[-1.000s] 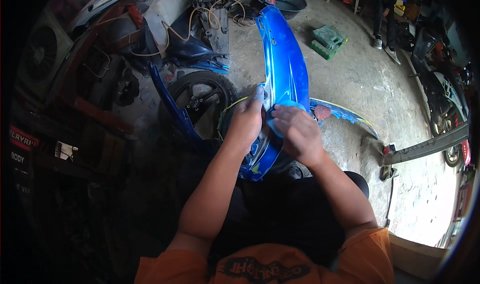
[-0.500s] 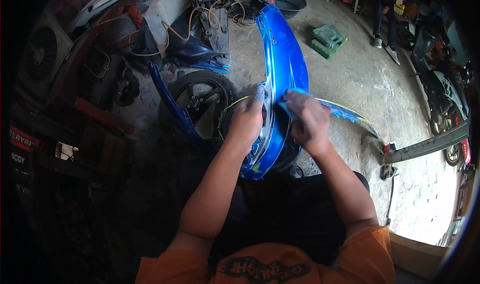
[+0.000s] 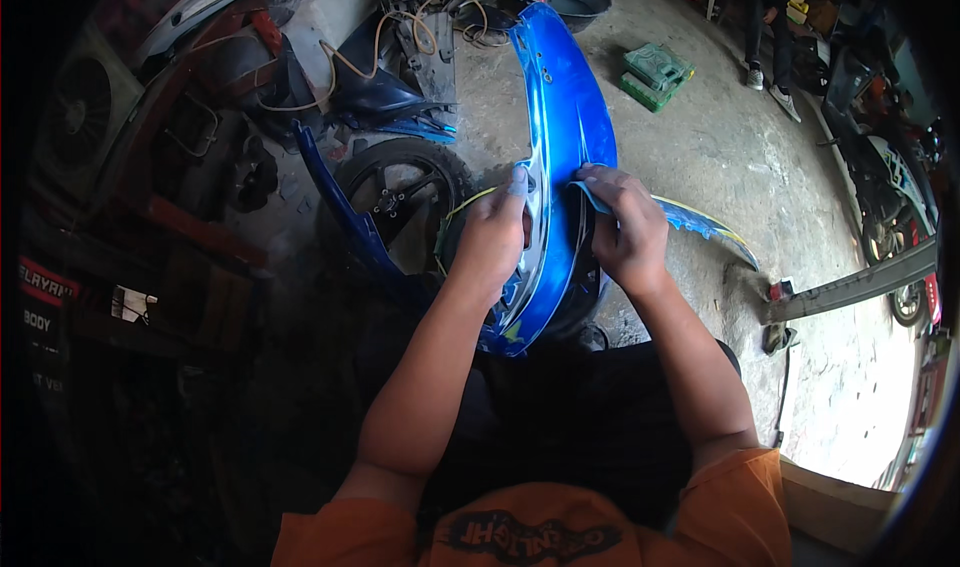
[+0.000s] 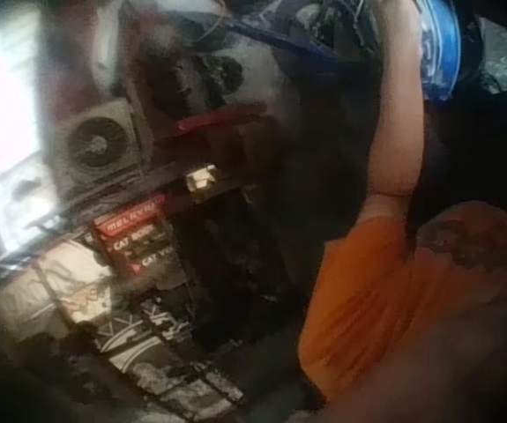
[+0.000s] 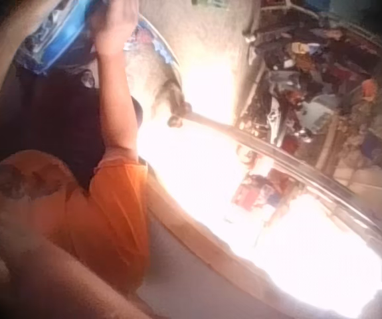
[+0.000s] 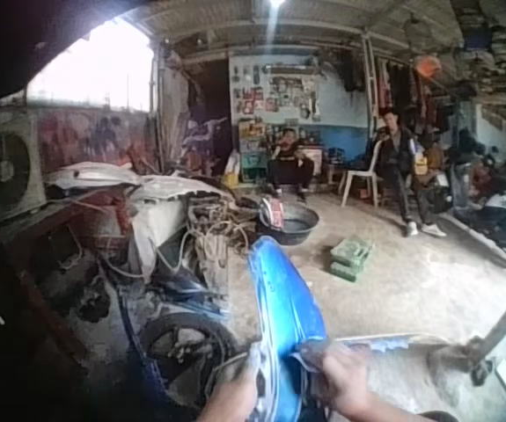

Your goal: The person sands the surface of a blue motorcycle fairing by hand with a piece of sandpaper, dipping it into a bucket of water occasionally.

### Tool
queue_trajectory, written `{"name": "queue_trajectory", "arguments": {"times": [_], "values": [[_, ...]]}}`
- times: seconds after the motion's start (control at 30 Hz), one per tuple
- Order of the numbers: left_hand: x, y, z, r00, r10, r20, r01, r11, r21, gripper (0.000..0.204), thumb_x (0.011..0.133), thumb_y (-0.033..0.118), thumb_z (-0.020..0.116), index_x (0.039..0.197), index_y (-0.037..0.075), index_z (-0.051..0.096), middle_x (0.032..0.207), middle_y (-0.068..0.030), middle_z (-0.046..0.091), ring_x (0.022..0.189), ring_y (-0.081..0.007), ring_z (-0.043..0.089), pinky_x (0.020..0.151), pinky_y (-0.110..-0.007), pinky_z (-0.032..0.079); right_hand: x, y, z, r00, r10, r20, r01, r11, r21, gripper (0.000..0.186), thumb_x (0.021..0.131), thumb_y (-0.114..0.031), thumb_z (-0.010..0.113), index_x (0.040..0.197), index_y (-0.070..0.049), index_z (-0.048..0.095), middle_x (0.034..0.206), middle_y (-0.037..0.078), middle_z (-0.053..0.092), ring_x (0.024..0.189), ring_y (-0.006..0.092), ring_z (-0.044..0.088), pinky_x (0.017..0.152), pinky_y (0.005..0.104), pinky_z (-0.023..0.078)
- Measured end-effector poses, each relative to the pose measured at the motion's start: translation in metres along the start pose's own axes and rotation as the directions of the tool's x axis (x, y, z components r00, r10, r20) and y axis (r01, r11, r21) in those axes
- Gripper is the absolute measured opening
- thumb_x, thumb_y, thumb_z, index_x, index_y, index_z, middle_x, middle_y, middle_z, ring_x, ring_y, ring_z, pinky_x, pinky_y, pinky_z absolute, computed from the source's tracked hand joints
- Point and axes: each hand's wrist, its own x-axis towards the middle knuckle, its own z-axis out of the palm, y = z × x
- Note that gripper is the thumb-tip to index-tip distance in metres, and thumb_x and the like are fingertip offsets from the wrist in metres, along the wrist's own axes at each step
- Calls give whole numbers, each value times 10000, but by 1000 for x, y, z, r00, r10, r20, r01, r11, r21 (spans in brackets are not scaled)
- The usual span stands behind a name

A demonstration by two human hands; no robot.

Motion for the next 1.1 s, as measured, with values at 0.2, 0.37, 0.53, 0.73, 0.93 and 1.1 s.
{"name": "queue_trajectory", "arguments": {"times": [0.2,0.37,0.53,0.73,0.93,1.1], "values": [[-1,0,-2,1000,20,-11,-20,1000,-7,527,1148,515,541,850,93,642,715,62,495,647,-61,427,601,-273,351,-3,-14,-8,978,-164,131,164,986,9,327,751,103,679,1068,29,693,1099,197,767,1072,393,769,927,474,624],[2,-7,-1,998,64,-24,-64,997,34,536,1143,528,549,809,113,612,707,51,500,646,-66,455,604,-275,368,-4,-13,-4,969,-227,96,224,974,43,306,789,87,680,1090,34,688,1114,208,774,1035,406,770,905,473,632],[-3,3,1,1000,18,24,-18,1000,-15,520,1152,502,538,855,91,652,718,60,512,660,-62,447,611,-276,370,4,2,-12,984,-132,118,145,984,-105,298,777,72,701,1073,38,683,1132,205,765,1083,408,767,924,487,628],[-4,1,1,1000,28,2,-28,999,-16,522,1149,516,538,846,103,638,709,63,491,641,-63,430,593,-275,348,0,-14,-12,962,-211,172,220,975,-32,327,770,21,713,1097,38,694,1139,193,757,1076,395,752,916,475,609],[-4,1,0,1000,15,-9,-15,1000,3,541,1150,524,532,818,104,609,720,57,487,656,-72,431,610,-282,356,-4,-26,-9,946,-261,192,263,965,18,362,750,87,728,1107,47,681,1121,213,766,1028,408,759,875,472,621],[-3,1,0,1000,12,13,-12,1000,14,542,1149,537,527,865,88,635,732,60,491,689,-70,444,648,-274,370,-3,4,-8,989,-111,100,118,990,-75,309,759,73,711,1066,44,685,1138,207,768,1071,408,764,912,482,624]]}}
